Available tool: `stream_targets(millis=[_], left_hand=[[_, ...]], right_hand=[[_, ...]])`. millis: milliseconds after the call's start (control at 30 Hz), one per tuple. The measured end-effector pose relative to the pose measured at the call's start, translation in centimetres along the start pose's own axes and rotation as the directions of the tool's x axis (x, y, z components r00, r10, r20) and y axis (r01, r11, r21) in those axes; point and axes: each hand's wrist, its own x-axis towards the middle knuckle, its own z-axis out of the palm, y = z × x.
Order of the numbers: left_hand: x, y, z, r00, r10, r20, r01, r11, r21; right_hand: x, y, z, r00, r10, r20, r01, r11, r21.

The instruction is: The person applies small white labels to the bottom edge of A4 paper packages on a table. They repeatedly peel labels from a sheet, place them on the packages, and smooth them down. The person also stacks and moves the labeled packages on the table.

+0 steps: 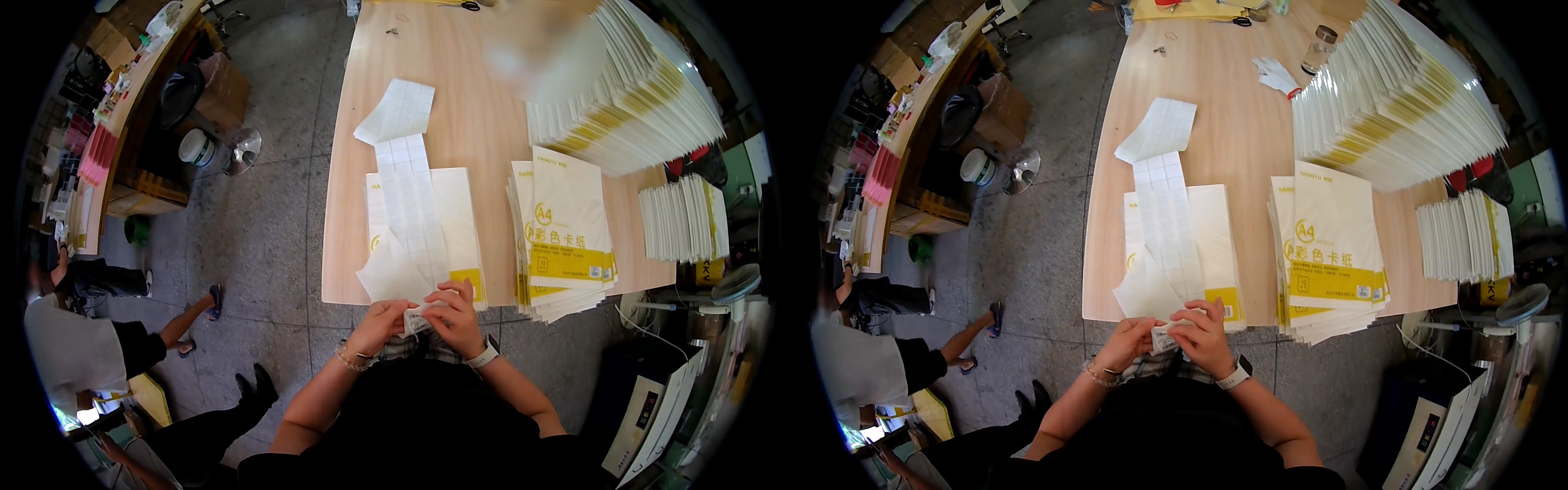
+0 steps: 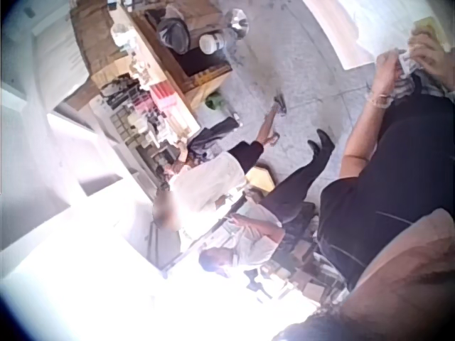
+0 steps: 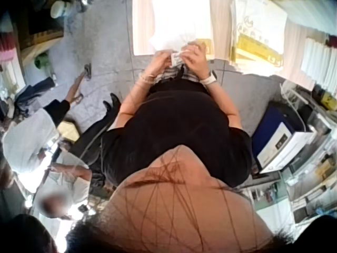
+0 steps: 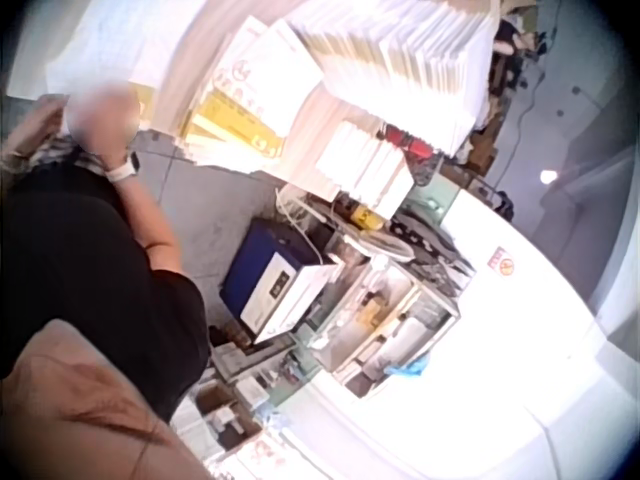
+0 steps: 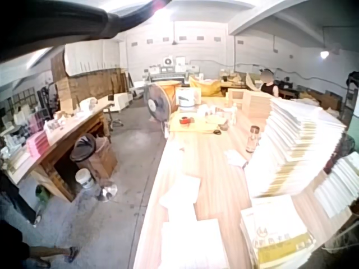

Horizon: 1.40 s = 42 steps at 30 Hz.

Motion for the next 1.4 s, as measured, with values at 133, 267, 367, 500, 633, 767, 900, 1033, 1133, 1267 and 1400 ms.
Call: stream_targets(millis=[133,267,367,500,633,767,900,1033,1133,1267,1400], left_hand=[[0.0,-0.2,-0.1,1.000,-0.012,-0.007,0.012,0.999,0.037],[-0.1,-0.2,-0.6,0.999,-0.042,-0.002,0.042,0.998,-0.042],[-0.3,0.4,-0.9,0.998,-0.061,0.030,0.063,0.994,-0.094],[-0.5,0.8,-1.5,0.994,-0.094,0.060,0.098,0.994,-0.057],[0.2,-0.2,-2.4,0.986,0.119,-0.118,-0.061,0.913,0.403],[1.7,-1.3,-2.4,0.835,0.517,0.186,-0.352,0.244,0.904],[2.4,-2.1,-2.3,0.801,0.527,0.283,-0.419,0.156,0.895],[2.3,-2.2,-2.3,0.803,0.525,0.282,-0.414,0.151,0.898],[2.1,-2.0,-2.2,0.800,0.529,0.284,-0.417,0.151,0.896],[2.2,-2.3,-2.3,0.800,0.529,0.284,-0.418,0.151,0.896],[2.2,-2.1,-2.4,0.801,0.524,0.290,-0.414,0.134,0.900]], right_hand=[[-1.0,0.7,0.5,1.000,-0.014,-0.018,0.014,1.000,0.018],[-0.8,1.1,1.2,0.996,-0.087,-0.022,0.087,0.996,0.029],[-0.7,1.1,1.5,0.994,-0.107,-0.010,0.108,0.994,0.037],[-0.4,0.7,1.1,0.989,-0.147,-0.001,0.146,0.985,0.088],[-1.5,0.6,-1.1,0.960,0.258,-0.112,-0.178,0.867,0.466],[-3.9,5.2,-3.3,0.698,0.716,0.023,-0.650,0.619,0.441],[-3.4,6.3,-3.7,0.665,0.741,0.094,-0.740,0.635,0.223],[-4.0,7.8,-3.0,0.659,0.744,0.110,-0.743,0.621,0.250],[-4.3,8.4,-2.7,0.656,0.745,0.117,-0.745,0.616,0.254],[-4.4,8.7,-2.4,0.662,0.744,0.096,-0.738,0.624,0.258],[-4.1,8.3,-2.5,0.668,0.738,0.098,-0.735,0.633,0.243]])
